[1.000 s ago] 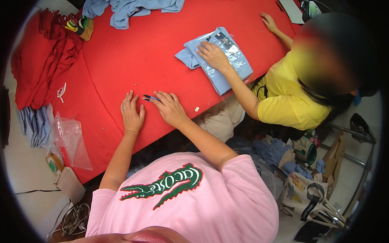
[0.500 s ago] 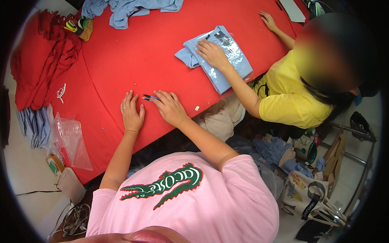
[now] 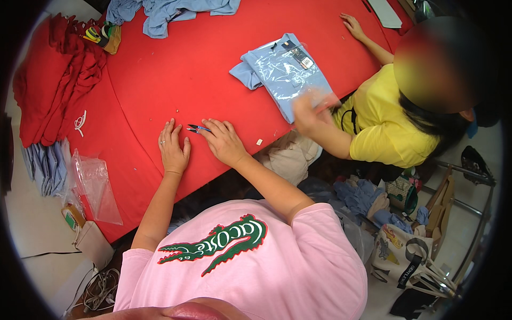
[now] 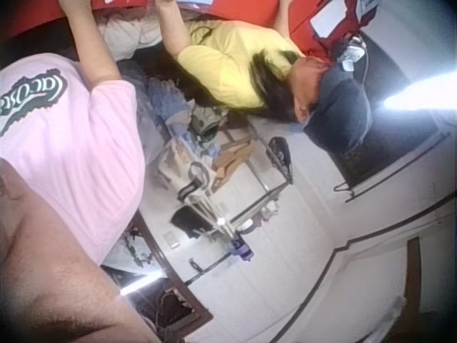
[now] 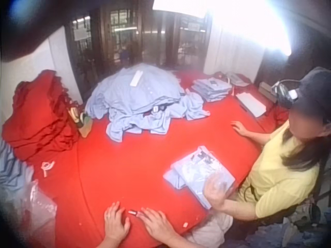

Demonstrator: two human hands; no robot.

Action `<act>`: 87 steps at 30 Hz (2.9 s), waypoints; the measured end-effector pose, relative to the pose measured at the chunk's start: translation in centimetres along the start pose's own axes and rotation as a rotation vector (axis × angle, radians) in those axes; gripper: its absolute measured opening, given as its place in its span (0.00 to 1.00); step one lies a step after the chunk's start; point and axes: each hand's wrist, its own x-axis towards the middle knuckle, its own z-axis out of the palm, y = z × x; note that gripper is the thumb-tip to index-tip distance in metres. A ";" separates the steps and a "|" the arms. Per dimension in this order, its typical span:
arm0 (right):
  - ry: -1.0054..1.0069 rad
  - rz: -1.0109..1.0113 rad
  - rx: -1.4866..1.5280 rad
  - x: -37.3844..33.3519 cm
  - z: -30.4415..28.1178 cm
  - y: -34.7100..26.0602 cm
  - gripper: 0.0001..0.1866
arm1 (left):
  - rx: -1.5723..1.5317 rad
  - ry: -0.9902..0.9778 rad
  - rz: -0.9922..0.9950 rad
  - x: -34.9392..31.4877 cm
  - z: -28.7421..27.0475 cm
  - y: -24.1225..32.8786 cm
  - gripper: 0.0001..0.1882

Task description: The person places folded shirts into plastic bags, smooths the bags, and secures them with adhesive tape using a blue tool.

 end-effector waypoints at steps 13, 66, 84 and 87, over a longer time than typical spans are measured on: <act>0.127 0.065 0.186 0.9 -1.0 1.0 0.21 | -0.019 0.009 -0.006 0.1 0.1 -0.1 0.25; 0.285 0.751 0.106 -3.5 3.9 -13.8 0.22 | 0.099 -0.223 0.404 -0.2 -16.0 -18.8 0.32; 0.449 0.615 0.466 1.2 8.8 -16.5 0.10 | -0.058 -0.345 0.901 -1.0 -21.0 -14.1 0.16; 0.435 0.493 0.537 3.0 8.0 -20.3 0.11 | -0.160 -0.333 0.762 -1.5 -23.8 -15.8 0.18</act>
